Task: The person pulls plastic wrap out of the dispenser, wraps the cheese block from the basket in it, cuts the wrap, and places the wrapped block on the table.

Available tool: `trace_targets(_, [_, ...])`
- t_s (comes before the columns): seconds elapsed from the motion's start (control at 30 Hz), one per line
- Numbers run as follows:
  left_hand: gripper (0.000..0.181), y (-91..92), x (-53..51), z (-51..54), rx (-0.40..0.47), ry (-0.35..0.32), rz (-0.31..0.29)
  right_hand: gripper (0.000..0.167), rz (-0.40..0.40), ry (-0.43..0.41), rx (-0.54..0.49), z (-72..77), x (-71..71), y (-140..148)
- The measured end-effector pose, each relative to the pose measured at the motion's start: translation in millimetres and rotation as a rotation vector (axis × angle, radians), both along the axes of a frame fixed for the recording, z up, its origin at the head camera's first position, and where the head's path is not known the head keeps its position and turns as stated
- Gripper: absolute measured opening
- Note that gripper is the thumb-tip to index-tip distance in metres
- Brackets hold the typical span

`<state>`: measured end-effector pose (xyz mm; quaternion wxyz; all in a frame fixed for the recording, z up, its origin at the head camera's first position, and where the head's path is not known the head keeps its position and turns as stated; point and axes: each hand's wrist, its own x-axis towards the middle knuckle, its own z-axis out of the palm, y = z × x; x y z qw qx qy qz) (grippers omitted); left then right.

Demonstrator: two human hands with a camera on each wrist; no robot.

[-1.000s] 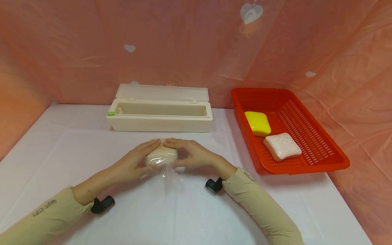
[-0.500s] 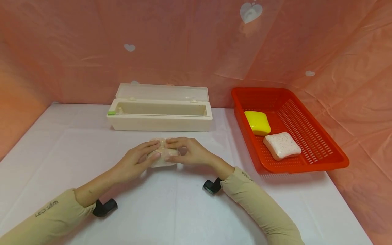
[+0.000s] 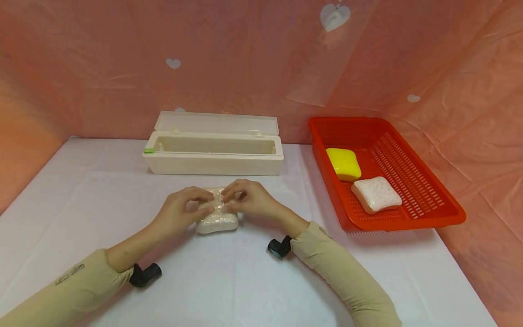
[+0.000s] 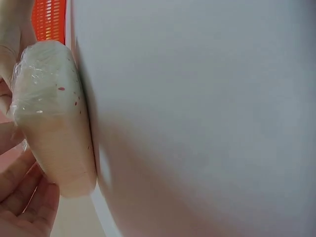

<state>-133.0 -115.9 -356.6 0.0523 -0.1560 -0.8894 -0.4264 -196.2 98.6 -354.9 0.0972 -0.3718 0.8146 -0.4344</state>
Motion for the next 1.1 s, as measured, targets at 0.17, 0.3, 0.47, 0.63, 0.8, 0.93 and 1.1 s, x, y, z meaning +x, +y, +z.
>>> trace_targets(0.17, [0.019, 1.3, -4.9, -2.4, 0.054, -0.025, 0.033, 0.015, -0.011, 0.016, 0.016, -2.8, -2.8, -3.7])
trace_targets(0.3, [0.016, 1.6, -5.7, -1.8, 0.091, -0.026, 0.072, 0.016, -0.003, 0.008, -0.013, 0.1, -1.0, 0.4])
trace_targets(0.47, [0.018, -2.3, 2.5, 3.2, 0.054, 0.038, 0.037, 0.023, 0.042, 0.115, -0.038, 5.4, 7.1, 14.6])
trace_targets(0.63, [0.027, -10.1, 16.6, 8.0, -0.155, 0.145, -0.158, 0.033, 0.158, 0.282, 0.046, 10.0, 18.6, 31.3])
trace_targets(0.8, [0.045, -16.5, 27.5, 9.1, -0.442, 0.201, -0.353, 0.045, 0.326, 0.311, 0.212, 9.5, 26.7, 40.9])
trace_targets(0.93, [0.052, -17.6, 31.0, 5.7, -0.531, 0.172, -0.411, 0.053, 0.383, 0.221, 0.336, 8.1, 32.2, 42.0])
trace_targets(1.1, [0.057, -15.1, 30.3, 2.1, -0.547, 0.182, -0.408, 0.055, 0.388, 0.109, 0.380, 5.6, 33.0, 40.6])
